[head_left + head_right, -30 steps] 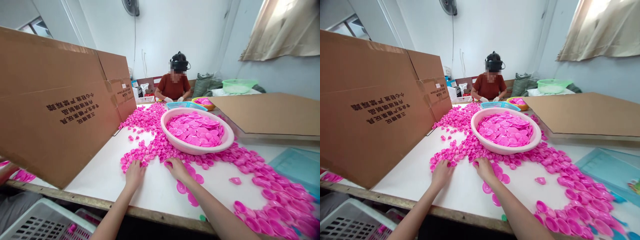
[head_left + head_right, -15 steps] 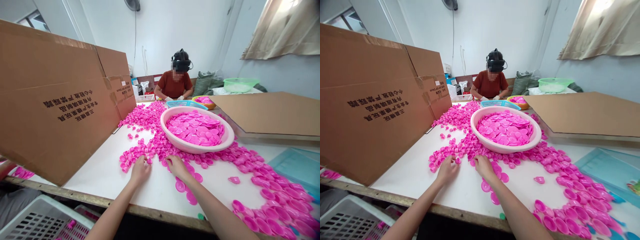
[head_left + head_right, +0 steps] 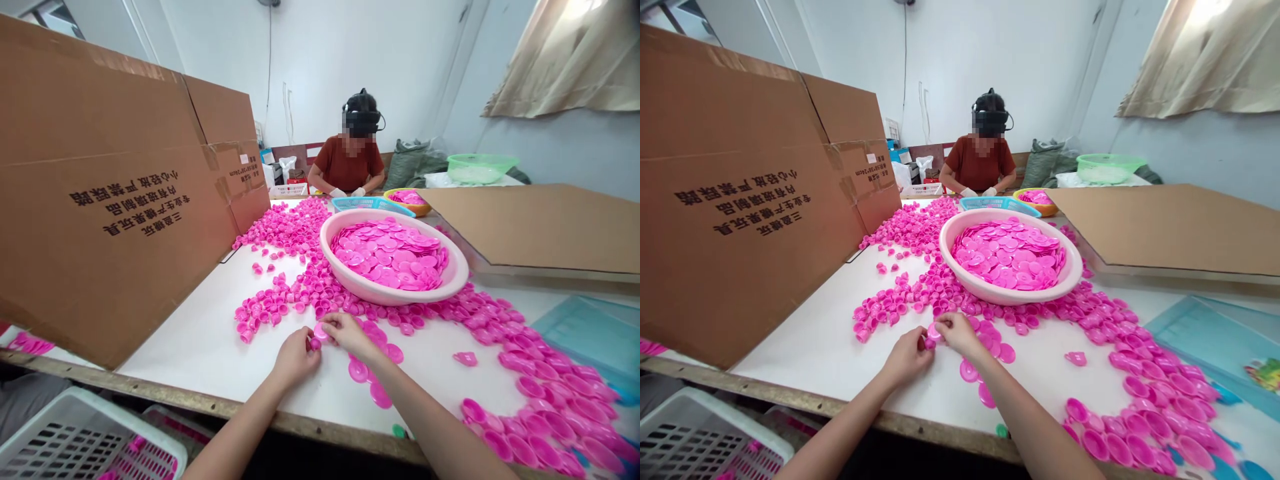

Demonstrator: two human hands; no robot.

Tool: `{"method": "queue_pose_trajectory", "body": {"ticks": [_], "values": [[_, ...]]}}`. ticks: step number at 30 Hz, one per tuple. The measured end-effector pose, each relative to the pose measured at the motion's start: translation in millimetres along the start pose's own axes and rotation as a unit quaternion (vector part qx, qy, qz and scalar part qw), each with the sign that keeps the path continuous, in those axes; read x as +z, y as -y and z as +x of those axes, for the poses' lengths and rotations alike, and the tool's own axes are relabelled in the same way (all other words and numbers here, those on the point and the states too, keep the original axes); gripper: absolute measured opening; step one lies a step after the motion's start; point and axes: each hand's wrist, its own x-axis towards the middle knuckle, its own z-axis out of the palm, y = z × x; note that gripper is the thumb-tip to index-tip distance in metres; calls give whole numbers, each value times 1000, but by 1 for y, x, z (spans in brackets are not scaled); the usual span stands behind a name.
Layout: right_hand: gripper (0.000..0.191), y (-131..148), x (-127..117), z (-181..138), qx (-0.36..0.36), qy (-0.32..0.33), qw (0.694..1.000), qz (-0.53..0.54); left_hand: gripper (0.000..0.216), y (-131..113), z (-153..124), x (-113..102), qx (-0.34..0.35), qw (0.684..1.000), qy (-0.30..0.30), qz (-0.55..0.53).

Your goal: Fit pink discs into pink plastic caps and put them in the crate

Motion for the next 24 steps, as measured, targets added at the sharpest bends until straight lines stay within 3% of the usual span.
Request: {"method": "queue_pose_trajectory", "body": {"ticks": [4, 8, 11, 16, 19, 21, 24], "values": [[13, -8, 16, -1, -6, 28, 999, -43, 16, 6, 1, 3, -4, 999, 6, -32], [11, -7, 19, -4, 34, 56, 997, -47, 24, 9, 0, -1, 17, 997, 14, -80], [7, -6, 17, -4, 26, 36, 997, -65, 35, 9, 6, -11, 16, 992, 78, -94], [10, -9, 12, 0, 18, -8, 996, -84, 45, 5, 31, -34, 19, 990, 142, -9], [13, -8, 11, 1, 50, 14, 997, -50, 46, 3, 46, -42, 12, 971, 237, -32], [13, -5, 13, 0, 103, 52, 993, -5, 50, 0, 52, -40, -24, 978, 204, -35], [13, -3, 15, 1, 138, 64, 988, 23, 53, -4, 57, -23, -68, 996, 66, 2]]}}
